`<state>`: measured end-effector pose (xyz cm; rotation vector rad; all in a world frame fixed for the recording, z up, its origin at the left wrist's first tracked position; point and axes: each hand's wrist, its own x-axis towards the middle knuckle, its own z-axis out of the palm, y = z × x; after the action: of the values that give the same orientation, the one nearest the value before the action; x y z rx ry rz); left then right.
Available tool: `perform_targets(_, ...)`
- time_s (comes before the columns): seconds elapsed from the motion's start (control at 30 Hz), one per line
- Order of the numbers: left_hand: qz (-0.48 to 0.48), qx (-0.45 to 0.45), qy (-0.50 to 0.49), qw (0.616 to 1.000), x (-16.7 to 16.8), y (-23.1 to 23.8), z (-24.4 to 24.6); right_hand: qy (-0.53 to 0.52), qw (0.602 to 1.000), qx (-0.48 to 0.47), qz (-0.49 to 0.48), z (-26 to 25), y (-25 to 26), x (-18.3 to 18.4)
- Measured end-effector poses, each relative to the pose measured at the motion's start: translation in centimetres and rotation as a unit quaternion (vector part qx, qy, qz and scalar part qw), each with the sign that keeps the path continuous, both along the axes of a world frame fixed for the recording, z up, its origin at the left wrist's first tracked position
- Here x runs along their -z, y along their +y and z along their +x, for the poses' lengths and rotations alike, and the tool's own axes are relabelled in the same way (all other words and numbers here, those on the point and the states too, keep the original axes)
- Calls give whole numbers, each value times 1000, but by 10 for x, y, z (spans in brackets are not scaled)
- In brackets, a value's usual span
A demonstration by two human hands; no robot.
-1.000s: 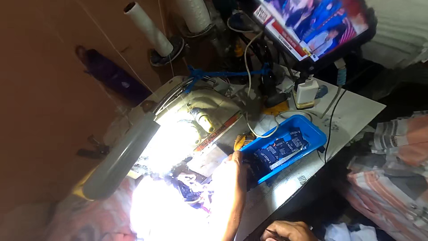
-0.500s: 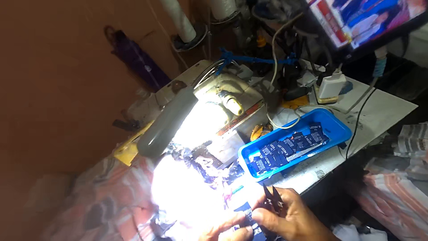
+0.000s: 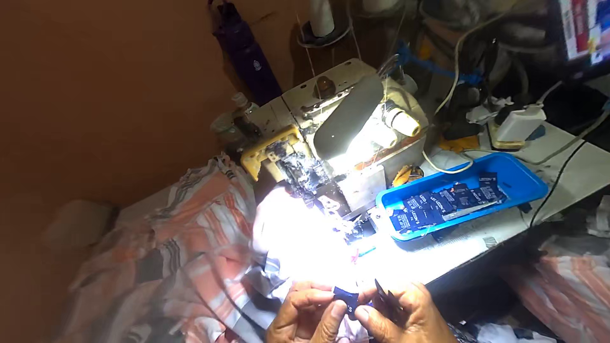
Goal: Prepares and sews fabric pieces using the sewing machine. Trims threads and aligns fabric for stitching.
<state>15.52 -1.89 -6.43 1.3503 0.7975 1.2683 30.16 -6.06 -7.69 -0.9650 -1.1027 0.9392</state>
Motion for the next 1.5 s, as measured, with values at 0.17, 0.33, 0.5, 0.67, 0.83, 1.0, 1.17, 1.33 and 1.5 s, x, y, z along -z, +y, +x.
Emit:
perform_targets(0.17,6,12,13,1000,1,4,-7,-42,999,20,19,-4,10,5)
perform_targets(0.33,-2,20,-5,1000,2,6,-10,-13,999,15,37,-7,12,2)
perform_targets(0.5,24,4,36,999,-10,13,-9,-34,997,46,56,-6,18,5)
perform_targets(0.67,190,-64,292,935,-46,69,-3,-159,973,165,32,2,56,24)
perform_targets(0.83,149,-88,427,887,-41,124,3,-124,989,77,18,-9,67,38)
perform_targets(1.0,127,-87,430,890,-43,125,4,-118,990,72,40,-13,57,42)
perform_targets(1.17,129,-83,412,898,-42,126,4,-108,989,84,58,-14,59,38)
perform_targets(1.33,117,-80,409,901,-43,124,4,-236,955,138,112,-17,63,39)
perform_targets(1.5,125,-74,407,902,-40,125,3,-317,929,140,133,-17,70,39)
